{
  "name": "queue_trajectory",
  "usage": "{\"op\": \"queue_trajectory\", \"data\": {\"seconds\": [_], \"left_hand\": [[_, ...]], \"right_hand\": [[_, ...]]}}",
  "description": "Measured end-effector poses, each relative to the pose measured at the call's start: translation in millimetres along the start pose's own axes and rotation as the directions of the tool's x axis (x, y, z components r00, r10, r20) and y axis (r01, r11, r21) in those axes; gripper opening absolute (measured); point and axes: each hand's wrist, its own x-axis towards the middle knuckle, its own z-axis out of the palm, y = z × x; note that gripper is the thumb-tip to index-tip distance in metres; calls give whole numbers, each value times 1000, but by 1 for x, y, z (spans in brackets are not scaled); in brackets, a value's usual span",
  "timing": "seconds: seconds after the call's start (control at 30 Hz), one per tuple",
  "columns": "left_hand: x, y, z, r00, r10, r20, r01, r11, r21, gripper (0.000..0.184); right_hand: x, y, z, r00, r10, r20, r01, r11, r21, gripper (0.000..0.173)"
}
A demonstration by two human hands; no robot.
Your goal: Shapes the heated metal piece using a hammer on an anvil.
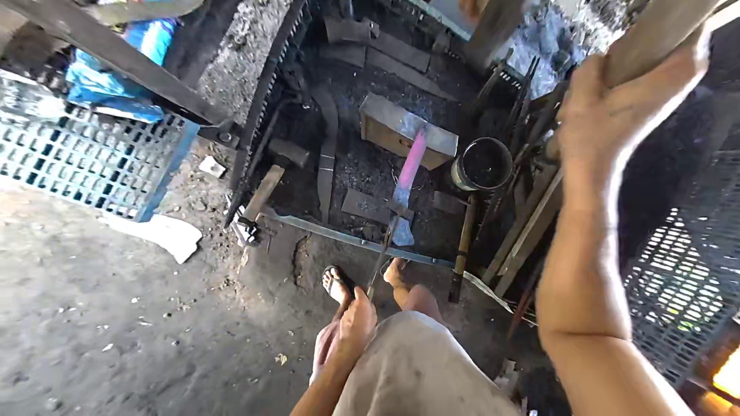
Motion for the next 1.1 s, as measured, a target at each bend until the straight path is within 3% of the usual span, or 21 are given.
{"op": "queue_trajectory", "data": {"seconds": [0.03,0.1,0.13,0.17,0.23,0.27,0.37,0.5,0.6,0.67,0.73,0.8,0.83,0.9,0.93,0.97,1.03,1.1], "left_hand": [[3,-5,7,1000,-1,-4,1,1000,16,60],[9,-6,12,1000,-26,5,26,999,27,56],[11,-10,16,1000,-9,-17,9,1000,17,53],[10,-16,21,999,17,-51,-16,1000,22,51],[-8,-19,15,995,47,-83,-44,998,39,50],[-9,-11,2,994,64,-91,-59,997,49,50],[-25,8,-29,999,43,-8,-42,998,39,56],[24,-2,-18,989,83,-121,-71,993,99,54],[29,-4,-21,992,38,-124,-24,993,117,52],[18,5,-35,997,15,-70,-8,995,96,53],[18,14,-44,1000,8,-24,-6,997,82,51],[28,13,-40,1000,3,-22,-1,996,86,52],[32,15,-39,1000,-3,-22,5,995,95,53],[20,16,-44,1000,-13,-9,14,992,127,53],[8,13,-49,1000,-2,0,2,991,137,53],[4,15,-59,1000,20,-10,-18,993,120,54],[9,21,-70,998,54,-13,-53,996,69,55],[13,11,-60,998,69,-5,-68,995,79,61]], "right_hand": [[-20,15,28,999,35,18,-35,999,-35,58],[-80,52,98,941,258,218,-243,966,-90,54],[-108,74,138,835,417,358,-395,908,-137,48],[-129,95,173,681,548,485,-528,827,-193,43],[-137,108,193,389,644,659,-719,659,-220,38],[-121,96,179,353,623,698,-774,614,-156,35],[-88,43,83,477,511,715,-761,648,44,31],[-58,-7,-29,753,326,571,-501,848,176,36],[-33,-12,-54,912,195,361,-260,955,142,43],[-22,-1,-34,971,123,207,-145,985,95,44],[-37,20,13,983,129,128,-135,990,37,50],[-86,55,86,942,253,222,-257,966,-13,51],[-116,78,127,875,363,319,-373,927,-29,50],[-165,113,187,623,574,531,-632,770,-90,43],[-174,115,188,483,625,613,-736,670,-103,41],[-163,104,172,426,624,655,-787,612,-71,38],[-110,64,113,540,523,659,-738,671,72,30],[-94,30,35,641,463,612,-651,750,115,34]]}}
